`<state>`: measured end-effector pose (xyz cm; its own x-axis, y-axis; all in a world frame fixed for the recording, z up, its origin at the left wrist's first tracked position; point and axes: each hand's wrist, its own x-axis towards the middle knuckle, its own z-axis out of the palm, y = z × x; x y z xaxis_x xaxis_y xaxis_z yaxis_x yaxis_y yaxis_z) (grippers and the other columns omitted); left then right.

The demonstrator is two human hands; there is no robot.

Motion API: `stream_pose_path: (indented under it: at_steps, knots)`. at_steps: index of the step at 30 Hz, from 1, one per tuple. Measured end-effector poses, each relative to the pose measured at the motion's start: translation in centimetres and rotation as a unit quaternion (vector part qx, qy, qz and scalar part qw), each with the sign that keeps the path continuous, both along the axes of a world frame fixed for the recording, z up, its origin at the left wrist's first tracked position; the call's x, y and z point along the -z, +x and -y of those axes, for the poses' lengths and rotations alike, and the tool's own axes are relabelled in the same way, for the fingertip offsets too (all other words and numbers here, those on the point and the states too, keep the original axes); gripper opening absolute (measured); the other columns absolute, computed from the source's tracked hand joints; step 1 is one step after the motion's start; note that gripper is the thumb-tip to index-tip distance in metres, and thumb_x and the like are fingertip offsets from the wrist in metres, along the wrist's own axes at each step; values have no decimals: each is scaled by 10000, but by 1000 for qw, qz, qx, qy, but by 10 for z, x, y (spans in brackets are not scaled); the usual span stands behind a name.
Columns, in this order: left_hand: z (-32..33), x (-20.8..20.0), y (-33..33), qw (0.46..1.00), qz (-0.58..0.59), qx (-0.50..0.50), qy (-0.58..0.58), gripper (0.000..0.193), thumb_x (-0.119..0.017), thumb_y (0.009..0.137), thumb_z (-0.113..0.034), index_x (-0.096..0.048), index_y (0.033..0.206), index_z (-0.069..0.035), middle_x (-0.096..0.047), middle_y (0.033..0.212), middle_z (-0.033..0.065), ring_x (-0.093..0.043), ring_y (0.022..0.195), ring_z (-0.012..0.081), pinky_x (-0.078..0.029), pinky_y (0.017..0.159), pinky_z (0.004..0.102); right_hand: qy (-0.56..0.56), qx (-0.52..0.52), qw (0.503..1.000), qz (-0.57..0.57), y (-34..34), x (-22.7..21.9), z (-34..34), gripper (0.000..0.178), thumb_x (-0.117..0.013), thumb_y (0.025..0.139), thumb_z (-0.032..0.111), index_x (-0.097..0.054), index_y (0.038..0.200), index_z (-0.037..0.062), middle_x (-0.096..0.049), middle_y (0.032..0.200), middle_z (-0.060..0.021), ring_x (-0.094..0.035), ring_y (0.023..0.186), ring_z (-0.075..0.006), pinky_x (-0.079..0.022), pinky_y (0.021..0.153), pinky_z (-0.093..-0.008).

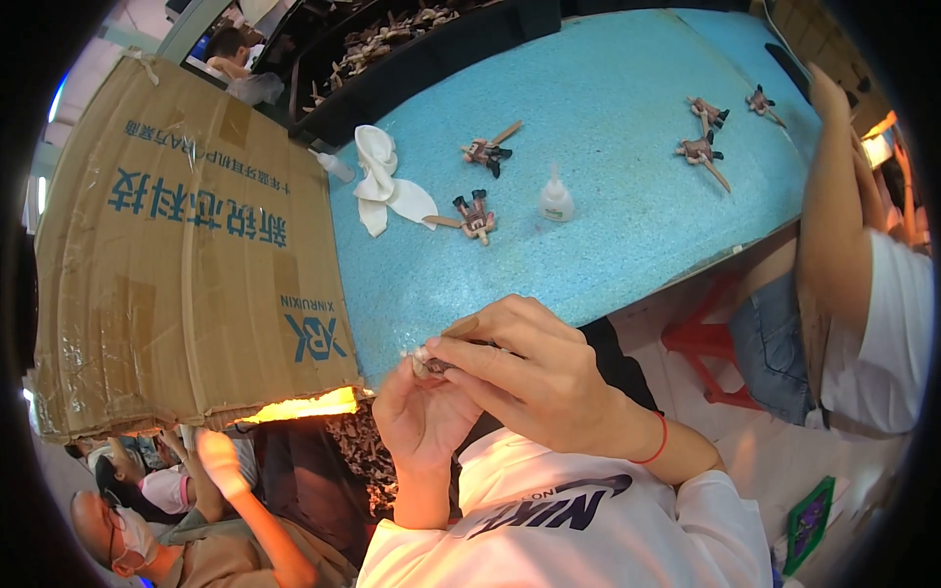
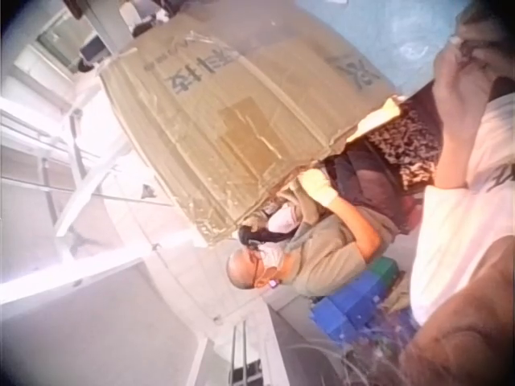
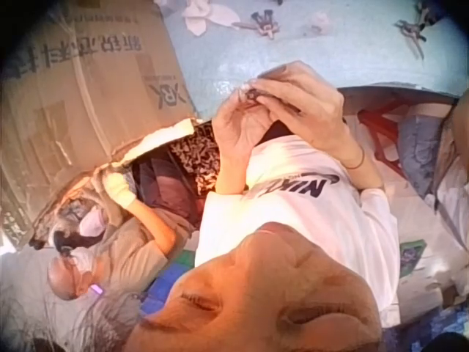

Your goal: The person assembles toy figurines by picking components from a heated box, applying adhesive with a dispenser bottle, and attaching the pieces together by hand.

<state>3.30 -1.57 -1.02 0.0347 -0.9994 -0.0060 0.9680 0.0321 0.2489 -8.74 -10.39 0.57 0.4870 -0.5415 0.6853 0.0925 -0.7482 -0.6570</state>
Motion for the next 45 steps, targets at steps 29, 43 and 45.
stream_pose_path:
  at_steps: [29, 43, 45]
  knots:
    - [0, -8, -13, 636, 716, -288, -25, 412, -701, 748, -119, -582, 1096, 64, -543, 1166, 240, -547, 1024, 279, -466, 819, 339, 457, -229, 854, 95, -15, -5, -3, 463, -539, 730, -114, -429, 1169, -18, -425, 1288, -180, -491, 1065, -161, -431, 929, -320]
    - [1, -22, -18, 579, 763, -286, -14, 398, -670, 683, -10, -590, 1062, 81, -555, 1146, 238, -559, 953, 291, -476, 766, 323, 434, -241, 851, 173, -10, 10, -7, 566, -473, 719, -114, -298, 1245, 1, -407, 1301, -227, -456, 1144, -218, -428, 935, -354]
    - [2, -22, -17, 572, 769, -284, -16, 401, -666, 676, -1, -590, 1062, 80, -554, 1147, 239, -559, 951, 294, -475, 767, 325, 432, -242, 850, 181, -9, 11, -7, 582, -470, 722, -116, -282, 1258, 7, -397, 1303, -242, -444, 1163, -231, -426, 938, -362]
